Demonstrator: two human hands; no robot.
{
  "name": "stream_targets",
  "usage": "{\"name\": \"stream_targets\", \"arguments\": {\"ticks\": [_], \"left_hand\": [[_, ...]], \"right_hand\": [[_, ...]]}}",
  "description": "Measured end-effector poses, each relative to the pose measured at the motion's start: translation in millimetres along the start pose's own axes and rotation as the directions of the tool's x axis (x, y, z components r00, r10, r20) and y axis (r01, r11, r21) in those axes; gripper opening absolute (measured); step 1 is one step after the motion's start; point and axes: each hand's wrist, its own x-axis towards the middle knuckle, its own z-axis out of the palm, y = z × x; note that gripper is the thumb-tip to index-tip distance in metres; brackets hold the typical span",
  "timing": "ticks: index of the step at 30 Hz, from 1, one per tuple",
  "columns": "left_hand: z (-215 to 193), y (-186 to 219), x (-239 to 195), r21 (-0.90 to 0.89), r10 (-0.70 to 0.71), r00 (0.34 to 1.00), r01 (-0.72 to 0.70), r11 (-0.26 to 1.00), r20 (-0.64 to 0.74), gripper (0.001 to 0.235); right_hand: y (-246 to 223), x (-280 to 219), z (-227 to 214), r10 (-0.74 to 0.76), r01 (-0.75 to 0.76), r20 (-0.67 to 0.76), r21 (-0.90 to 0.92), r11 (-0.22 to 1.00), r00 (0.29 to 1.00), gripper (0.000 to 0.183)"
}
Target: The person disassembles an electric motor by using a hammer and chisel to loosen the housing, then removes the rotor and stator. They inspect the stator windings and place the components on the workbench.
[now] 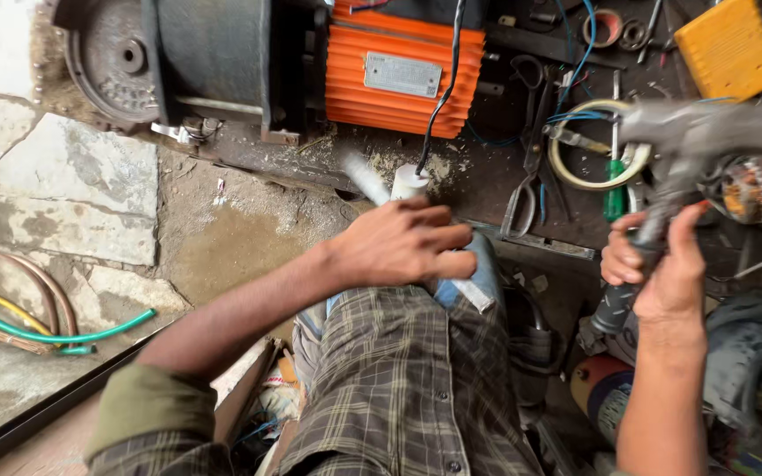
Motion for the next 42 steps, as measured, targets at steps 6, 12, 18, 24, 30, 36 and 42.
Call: {"name": "stream_targets", "arguments": {"ticks": [6, 12, 18, 24, 30, 36, 42], "left_hand": [[44.1, -7.0, -17.6, 0.051, 0.107, 0.992, -0.110, 0.993, 0.068, 0.029], [85.4, -43.3, -39.5, 0.257, 0.237, 0.971, -0.219, 0.941, -0.042, 0.026], [99.1, -43.2, -46.2, 0.382, 0.385, 0.923, -0.358, 0.852, 0.006, 0.024], [96.2, -59.8, -30.5, 0.494, 0.433, 0.901, -0.381, 0.782, 0.010, 0.020], [99.7, -57.0, -35.7, 0.513, 0.433, 0.902, -0.372, 0.773, 0.001, 0.018], [93.9, -66.3, -35.8, 0.465, 0.452, 0.892, -0.397, 0.791, -0.008, 0.016], [99.5, -89.9, -36.9, 0.517, 0.385, 0.913, -0.265, 0.814, -0.138, 0.019]], "right_hand": [[70.4, 5.1, -5.0, -0.378, 0.355, 0.072, 0.215, 0.910, 0.923, 0.077], [204.1, -4.4, 1.4, -0.634, 0.632, -0.014, -0.056, 0.773, 0.773, 0.078], [266.6, -11.9, -6.3, -0.595, 0.593, -0.010, -0.078, 0.802, 0.804, 0.082], [289.3, -15.7, 6.1, -0.624, 0.624, 0.007, 0.008, 0.782, 0.782, 0.083], [292.3, -16.0, 39.5, -0.666, 0.668, 0.050, -0.069, 0.741, 0.744, 0.083], [297.0, -16.8, 68.3, -0.745, 0.744, 0.022, -0.050, 0.666, 0.667, 0.078], [308.5, 1.8, 79.0, -0.780, 0.779, 0.012, -0.055, 0.624, 0.626, 0.073]]}}
